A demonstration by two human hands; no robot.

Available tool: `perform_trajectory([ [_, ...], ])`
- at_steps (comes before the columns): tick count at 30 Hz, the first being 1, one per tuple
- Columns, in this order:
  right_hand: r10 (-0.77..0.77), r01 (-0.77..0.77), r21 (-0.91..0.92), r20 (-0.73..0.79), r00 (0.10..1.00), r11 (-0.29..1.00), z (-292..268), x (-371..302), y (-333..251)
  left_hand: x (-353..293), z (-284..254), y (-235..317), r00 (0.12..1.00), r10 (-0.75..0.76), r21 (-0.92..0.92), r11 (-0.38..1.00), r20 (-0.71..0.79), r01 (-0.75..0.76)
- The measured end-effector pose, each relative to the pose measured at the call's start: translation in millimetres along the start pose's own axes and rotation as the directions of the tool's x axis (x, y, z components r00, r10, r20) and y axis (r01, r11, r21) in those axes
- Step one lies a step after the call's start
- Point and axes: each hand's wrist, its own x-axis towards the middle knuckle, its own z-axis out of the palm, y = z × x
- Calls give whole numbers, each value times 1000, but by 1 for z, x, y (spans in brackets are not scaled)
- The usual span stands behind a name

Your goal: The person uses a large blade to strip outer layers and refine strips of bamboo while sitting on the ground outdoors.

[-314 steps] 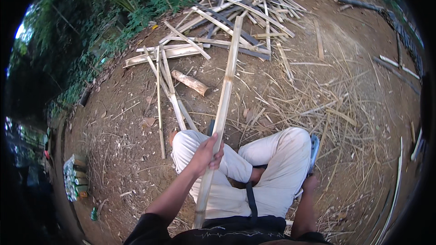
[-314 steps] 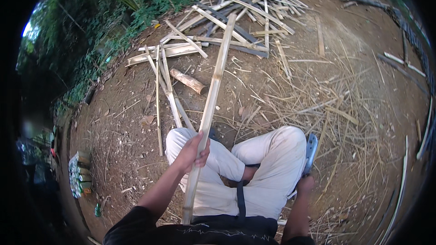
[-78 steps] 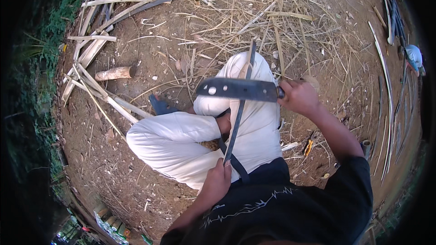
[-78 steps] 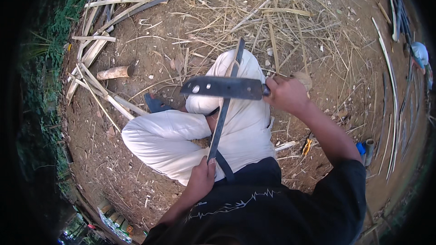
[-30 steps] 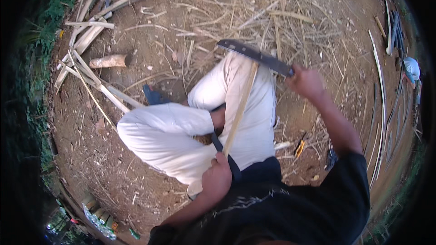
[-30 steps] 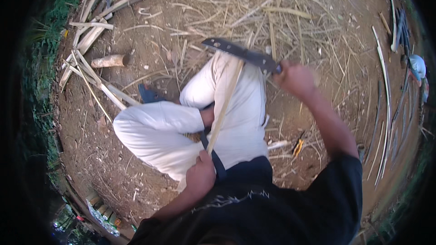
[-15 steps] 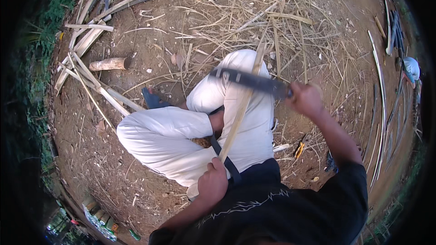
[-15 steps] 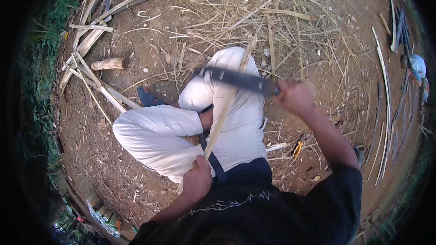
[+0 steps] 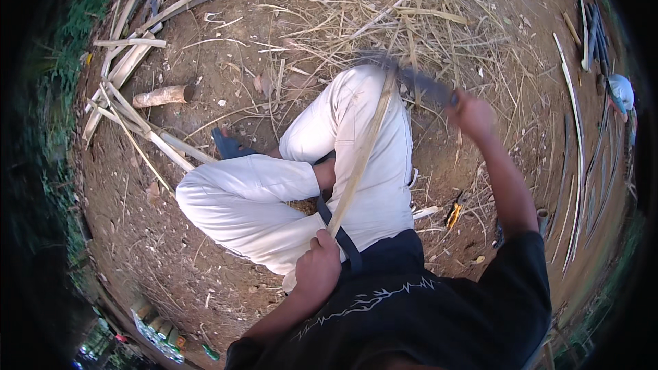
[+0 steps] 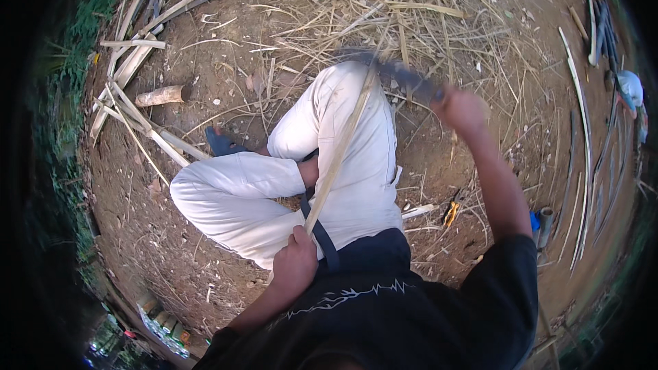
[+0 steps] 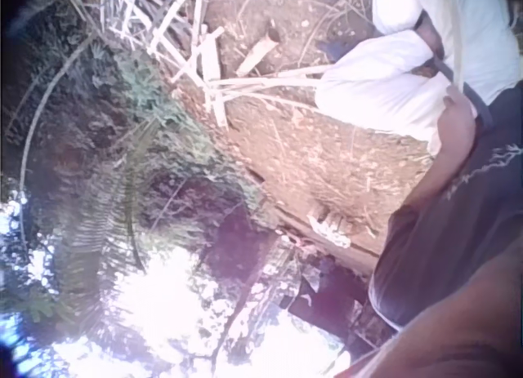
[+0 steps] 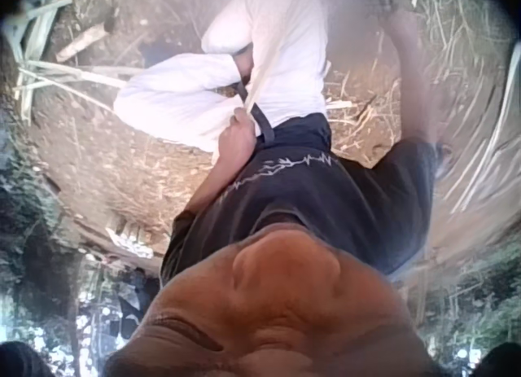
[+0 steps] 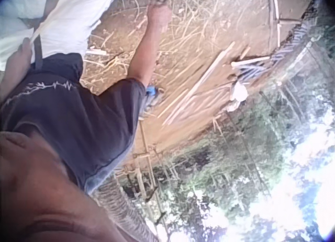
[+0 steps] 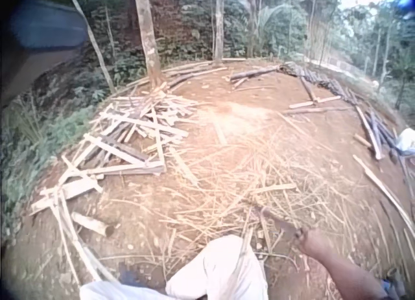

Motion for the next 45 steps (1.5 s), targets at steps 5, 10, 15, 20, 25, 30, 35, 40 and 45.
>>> perform_trajectory([
  [5,472,-448,242,-49,880,861,27,18,62,7,-14,-14,994,46,-314,949,97,-14],
  [10,536,-509,301,-8,844,806,102,-42,40,32,-17,-50,924,118,-786,572,364,236],
  [15,501,-493,364,79,862,790,166,-95,-7,39,-42,-73,708,201,-736,206,677,645],
  [20,485,-394,462,-94,869,795,154,-97,-60,45,-68,-68,753,70,-705,414,655,575],
  [25,-168,327,225,-527,833,918,-27,-69,-131,47,-108,-72,937,174,-502,865,304,2],
  [30,-538,649,283,-382,751,706,-62,-92,-168,51,-162,-37,899,392,81,907,197,-414],
  [35,-285,432,469,-353,891,770,-6,-131,-140,63,-174,-12,761,614,529,725,-207,-441],
  [40,369,-201,719,-81,926,665,2,-168,-114,91,-158,-12,542,561,381,826,-625,-416],
  [45,667,-337,810,-87,740,479,18,-149,-62,107,-115,-106,654,284,144,955,-701,-260],
])
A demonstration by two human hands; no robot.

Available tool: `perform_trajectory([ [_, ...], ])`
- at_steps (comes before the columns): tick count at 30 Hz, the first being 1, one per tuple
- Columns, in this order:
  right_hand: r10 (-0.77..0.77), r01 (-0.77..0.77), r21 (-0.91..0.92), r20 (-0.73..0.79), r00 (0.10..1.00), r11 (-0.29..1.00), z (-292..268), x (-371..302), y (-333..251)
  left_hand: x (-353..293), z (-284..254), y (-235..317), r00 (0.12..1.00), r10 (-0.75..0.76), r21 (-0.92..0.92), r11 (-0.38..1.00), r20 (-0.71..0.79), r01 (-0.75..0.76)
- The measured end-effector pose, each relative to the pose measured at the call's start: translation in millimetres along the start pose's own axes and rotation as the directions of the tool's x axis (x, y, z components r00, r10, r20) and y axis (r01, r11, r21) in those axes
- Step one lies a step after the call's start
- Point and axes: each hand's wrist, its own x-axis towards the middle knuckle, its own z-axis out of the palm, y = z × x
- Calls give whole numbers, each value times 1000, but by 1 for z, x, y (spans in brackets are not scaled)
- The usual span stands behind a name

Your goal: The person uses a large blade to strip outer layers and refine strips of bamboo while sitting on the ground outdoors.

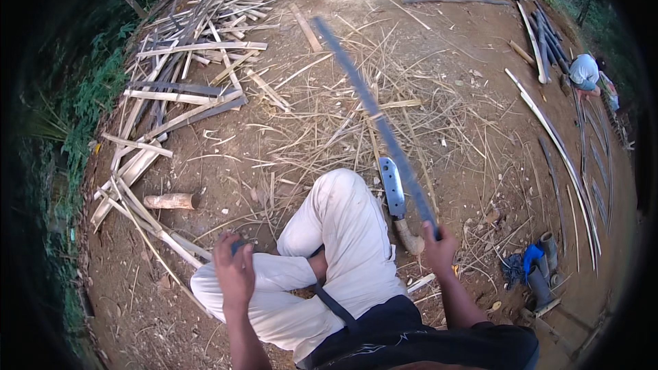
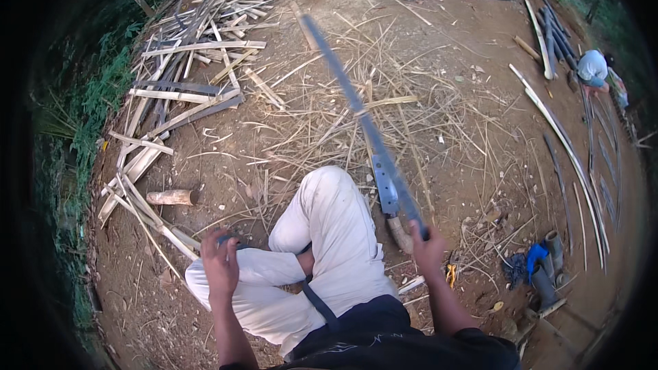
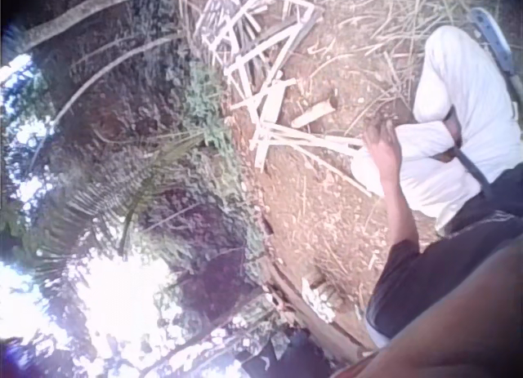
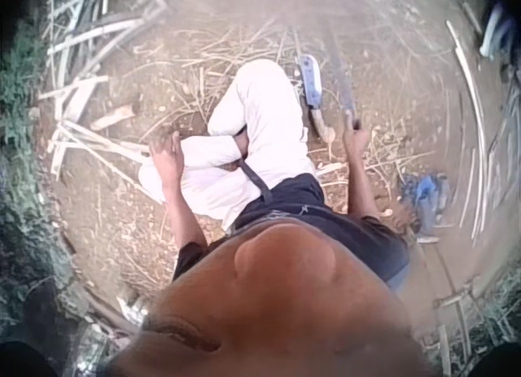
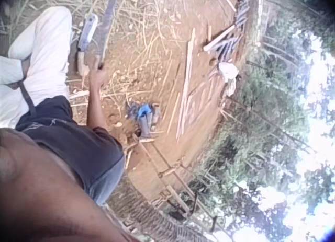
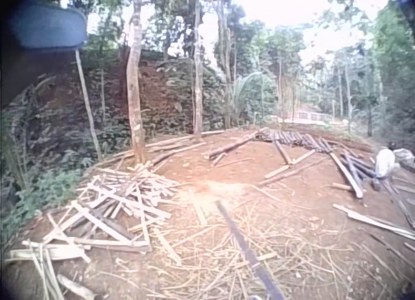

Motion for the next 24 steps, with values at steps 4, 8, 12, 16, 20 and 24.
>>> perform_trajectory([
  [4,-102,27,-266,-273,957,964,-78,97,28,-29,-3,-52,985,-167,257,954,40,152],
  [8,-209,9,-487,-358,910,873,-161,204,59,-31,-17,-82,946,-320,364,876,-50,316],
  [12,-314,31,-586,-388,866,810,-138,236,49,-84,-5,-116,819,-559,307,763,-131,569],
  [16,-435,282,-502,-216,874,817,-54,171,19,-93,7,-98,712,-642,117,714,-284,691],
  [20,-234,310,-234,302,924,922,57,43,-5,-100,12,-120,604,-751,-152,652,-267,743],
  [24,-366,530,-523,389,845,668,119,-75,-73,-89,13,-131,483,-856,-206,514,-184,833],
])
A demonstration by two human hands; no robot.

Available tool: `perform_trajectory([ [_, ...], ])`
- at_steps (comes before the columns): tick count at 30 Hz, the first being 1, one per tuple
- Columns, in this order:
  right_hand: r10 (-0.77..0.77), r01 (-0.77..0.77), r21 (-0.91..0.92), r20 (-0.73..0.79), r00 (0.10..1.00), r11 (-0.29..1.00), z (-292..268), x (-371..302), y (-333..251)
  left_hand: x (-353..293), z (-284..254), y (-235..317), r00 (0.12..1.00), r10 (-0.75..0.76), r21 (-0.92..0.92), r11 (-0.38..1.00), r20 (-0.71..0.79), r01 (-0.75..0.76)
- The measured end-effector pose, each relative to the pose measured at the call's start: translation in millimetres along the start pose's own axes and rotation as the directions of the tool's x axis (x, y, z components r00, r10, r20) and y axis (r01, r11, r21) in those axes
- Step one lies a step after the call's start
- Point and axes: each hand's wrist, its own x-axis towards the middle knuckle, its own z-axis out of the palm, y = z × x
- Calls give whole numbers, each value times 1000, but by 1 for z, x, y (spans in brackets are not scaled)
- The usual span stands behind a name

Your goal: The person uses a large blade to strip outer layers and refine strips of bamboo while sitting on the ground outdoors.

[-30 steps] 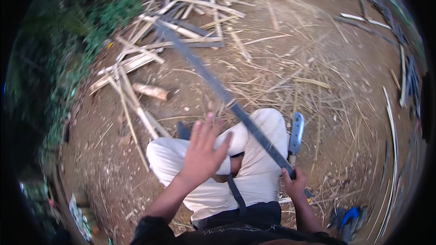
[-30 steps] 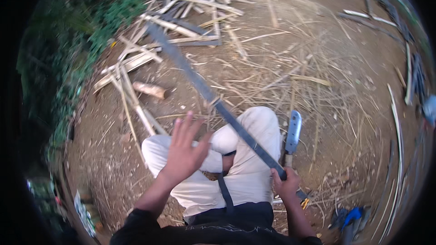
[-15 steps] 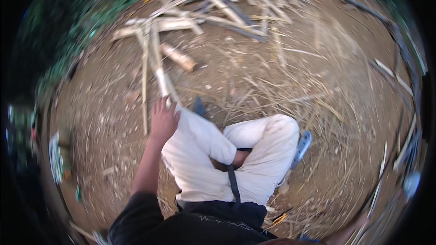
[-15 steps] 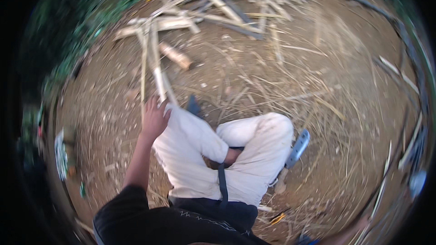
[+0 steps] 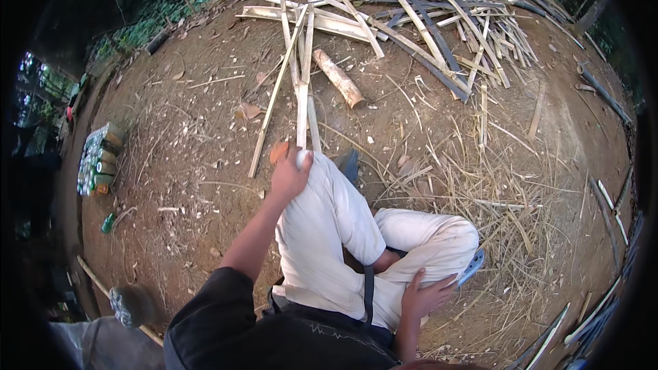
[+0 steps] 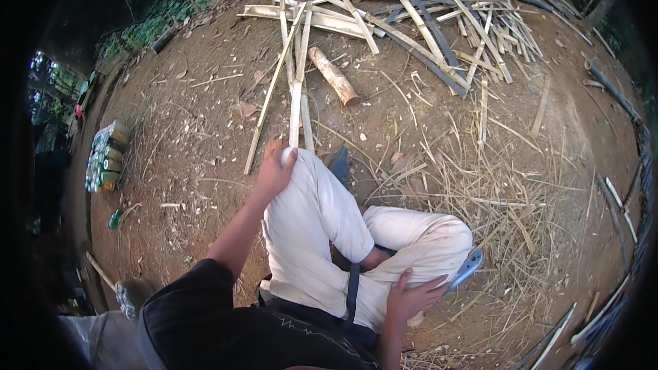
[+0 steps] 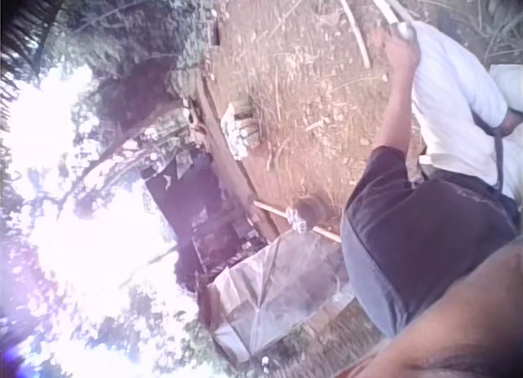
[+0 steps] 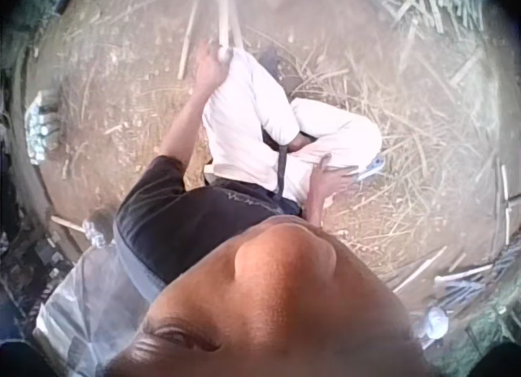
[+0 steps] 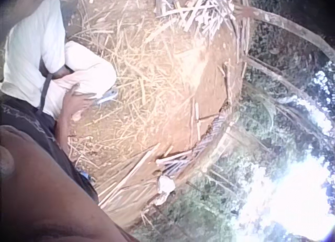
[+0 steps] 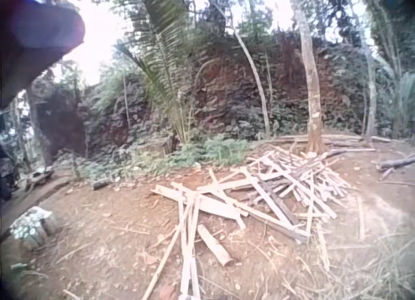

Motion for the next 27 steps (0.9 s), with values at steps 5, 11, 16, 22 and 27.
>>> perform_trajectory([
  [5,-67,68,-19,26,997,998,7,4,10,10,9,10,999,-39,42,998,19,38],
  [11,-38,42,-78,50,998,996,1,9,-13,31,28,27,997,22,266,963,74,-41],
  [16,-71,73,-72,24,997,995,5,12,-19,59,57,69,944,185,421,859,274,-291],
  [22,-259,269,-130,94,961,954,-6,64,-68,92,137,100,726,197,226,869,659,-441],
  [27,-478,478,-35,5,878,877,51,200,-118,124,176,133,761,199,213,889,618,-405],
])
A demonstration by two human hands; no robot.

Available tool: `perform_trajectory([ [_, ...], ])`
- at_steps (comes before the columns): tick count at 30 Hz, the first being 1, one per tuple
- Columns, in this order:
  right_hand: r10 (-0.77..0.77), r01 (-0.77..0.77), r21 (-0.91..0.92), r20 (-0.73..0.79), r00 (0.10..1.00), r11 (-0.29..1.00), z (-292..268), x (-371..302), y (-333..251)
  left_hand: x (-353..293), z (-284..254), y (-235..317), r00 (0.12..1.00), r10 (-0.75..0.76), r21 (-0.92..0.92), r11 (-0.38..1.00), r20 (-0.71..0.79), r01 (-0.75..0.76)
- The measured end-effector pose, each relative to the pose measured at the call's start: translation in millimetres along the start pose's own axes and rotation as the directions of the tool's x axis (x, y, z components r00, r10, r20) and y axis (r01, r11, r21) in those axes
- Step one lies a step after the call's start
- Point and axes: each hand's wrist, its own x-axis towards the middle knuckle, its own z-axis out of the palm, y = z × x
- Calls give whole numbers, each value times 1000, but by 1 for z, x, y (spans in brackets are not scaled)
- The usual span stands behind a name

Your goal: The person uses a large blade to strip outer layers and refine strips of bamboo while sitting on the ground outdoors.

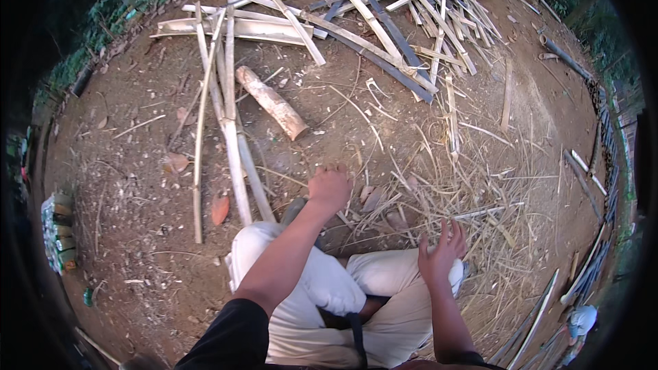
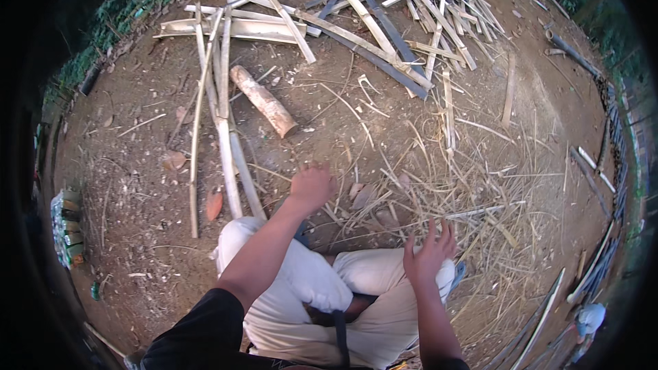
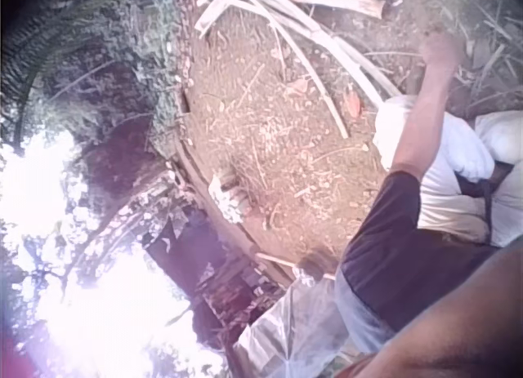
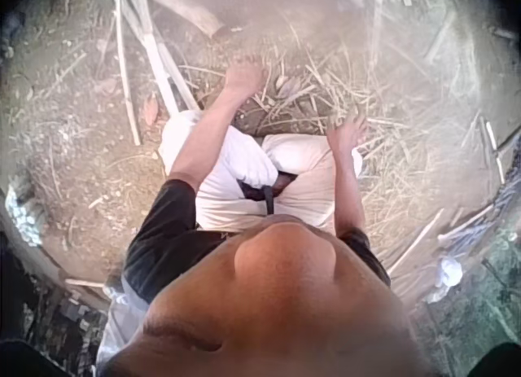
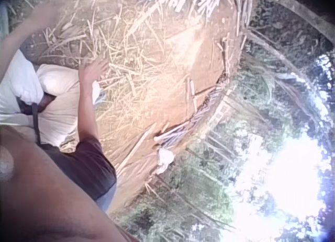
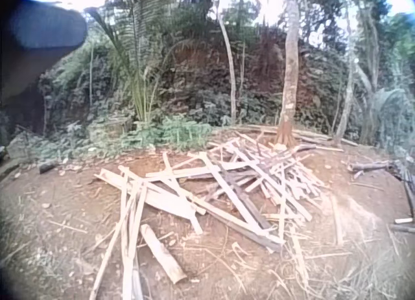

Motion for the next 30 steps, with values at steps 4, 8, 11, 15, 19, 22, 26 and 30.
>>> perform_trajectory([
  [4,-140,142,221,-25,990,965,89,146,35,-2,8,11,991,56,-34,998,119,-52],
  [8,-142,145,205,-28,989,968,160,286,44,-5,20,9,974,133,19,990,183,-139],
  [11,-165,177,100,-120,979,979,190,360,44,1,18,14,959,147,-61,989,241,-136],
  [15,-47,63,148,-108,993,987,216,435,40,4,29,11,958,207,-82,978,200,-194],
  [19,-84,85,-41,29,996,996,208,445,6,7,36,6,964,196,-144,975,179,-171],
  [22,46,-25,-139,155,987,990,188,434,-19,8,39,7,964,222,-164,967,146,-198],
  [26,-86,106,-44,324,942,993,189,427,-4,10,36,8,957,228,-196,962,178,-192],
  [30,-166,109,136,542,824,985,157,402,-42,8,31,6,954,196,-200,968,228,-151],
])
